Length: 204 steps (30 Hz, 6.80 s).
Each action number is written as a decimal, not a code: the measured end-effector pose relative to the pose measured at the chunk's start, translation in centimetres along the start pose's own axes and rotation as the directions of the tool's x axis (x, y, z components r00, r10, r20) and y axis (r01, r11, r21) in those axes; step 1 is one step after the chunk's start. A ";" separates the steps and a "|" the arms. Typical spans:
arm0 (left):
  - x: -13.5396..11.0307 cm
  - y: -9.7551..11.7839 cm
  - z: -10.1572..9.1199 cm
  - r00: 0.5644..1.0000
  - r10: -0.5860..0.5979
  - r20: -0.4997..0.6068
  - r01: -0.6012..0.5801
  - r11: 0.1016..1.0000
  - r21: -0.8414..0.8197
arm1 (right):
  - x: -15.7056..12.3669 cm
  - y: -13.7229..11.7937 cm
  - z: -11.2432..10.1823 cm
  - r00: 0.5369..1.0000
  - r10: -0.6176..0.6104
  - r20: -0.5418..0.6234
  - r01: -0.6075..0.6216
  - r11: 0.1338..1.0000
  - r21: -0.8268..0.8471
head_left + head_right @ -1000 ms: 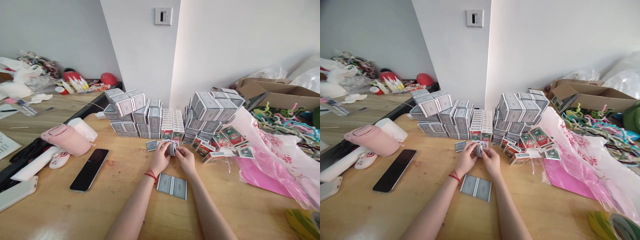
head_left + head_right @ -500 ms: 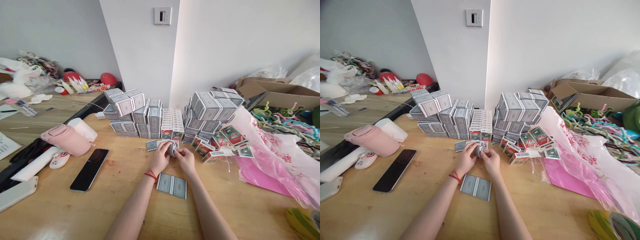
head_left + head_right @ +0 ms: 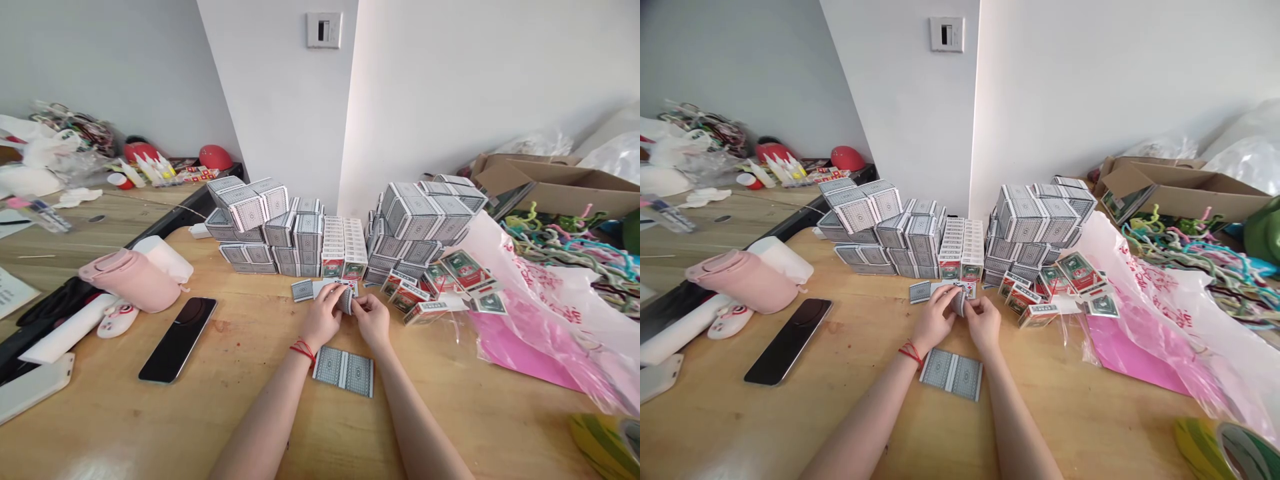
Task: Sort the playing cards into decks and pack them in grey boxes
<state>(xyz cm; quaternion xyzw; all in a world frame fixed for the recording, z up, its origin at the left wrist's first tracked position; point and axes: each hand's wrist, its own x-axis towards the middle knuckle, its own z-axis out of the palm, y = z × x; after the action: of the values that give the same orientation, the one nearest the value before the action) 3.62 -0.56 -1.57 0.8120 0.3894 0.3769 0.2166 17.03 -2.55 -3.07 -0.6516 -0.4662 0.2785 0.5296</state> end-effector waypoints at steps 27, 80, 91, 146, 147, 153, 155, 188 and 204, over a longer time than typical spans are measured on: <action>0.1 -0.5 -0.4 0.996 -0.046 -0.076 0.049 0.998 0.031 | 0.4 -0.3 -0.6 0.933 0.073 0.352 -0.246 0.843 0.478; -0.1 0.2 -0.2 1.000 0.007 -0.012 -0.007 0.998 0.059 | -0.5 -0.9 -0.2 0.988 -0.150 -0.027 0.147 0.985 -0.085; -0.1 0.7 0.2 1.000 0.015 0.009 -0.015 0.999 0.041 | -0.7 -1.1 0.0 0.985 -0.162 -0.056 0.154 0.980 -0.128; 0.0 -0.7 -0.4 1.000 0.013 0.005 -0.013 0.998 -0.060 | 0.3 -0.4 -0.8 0.969 -0.004 0.246 -0.066 0.959 0.276; 0.0 -0.7 -0.4 1.000 0.011 0.006 -0.010 0.998 -0.063 | 0.3 -0.4 -0.8 0.971 -0.007 0.238 -0.059 0.962 0.268; 0.0 -0.7 -0.4 1.000 0.013 0.014 -0.012 0.997 -0.074 | 0.0 -0.3 -0.6 0.985 -0.028 0.168 -0.001 0.985 0.170; 0.0 -0.7 -0.4 1.000 0.015 0.023 -0.013 0.998 -0.069 | -0.1 -0.3 -0.5 0.990 -0.046 0.134 0.030 0.992 0.121; 0.0 -0.1 -0.2 0.999 0.033 -0.009 -0.032 0.994 0.102 | -0.1 -0.3 0.0 0.989 -0.003 0.146 -0.004 0.999 0.045; 0.1 0.4 -0.2 1.000 0.007 0.022 -0.008 0.998 0.063 | -0.5 -0.2 0.2 0.999 -0.011 0.046 0.009 0.999 0.042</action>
<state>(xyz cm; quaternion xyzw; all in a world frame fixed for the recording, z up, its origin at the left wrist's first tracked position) 3.64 -0.73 -1.17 0.8241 0.3956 0.3562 0.1937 16.63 -2.89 -3.04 -0.6314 -0.4757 0.3004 0.5336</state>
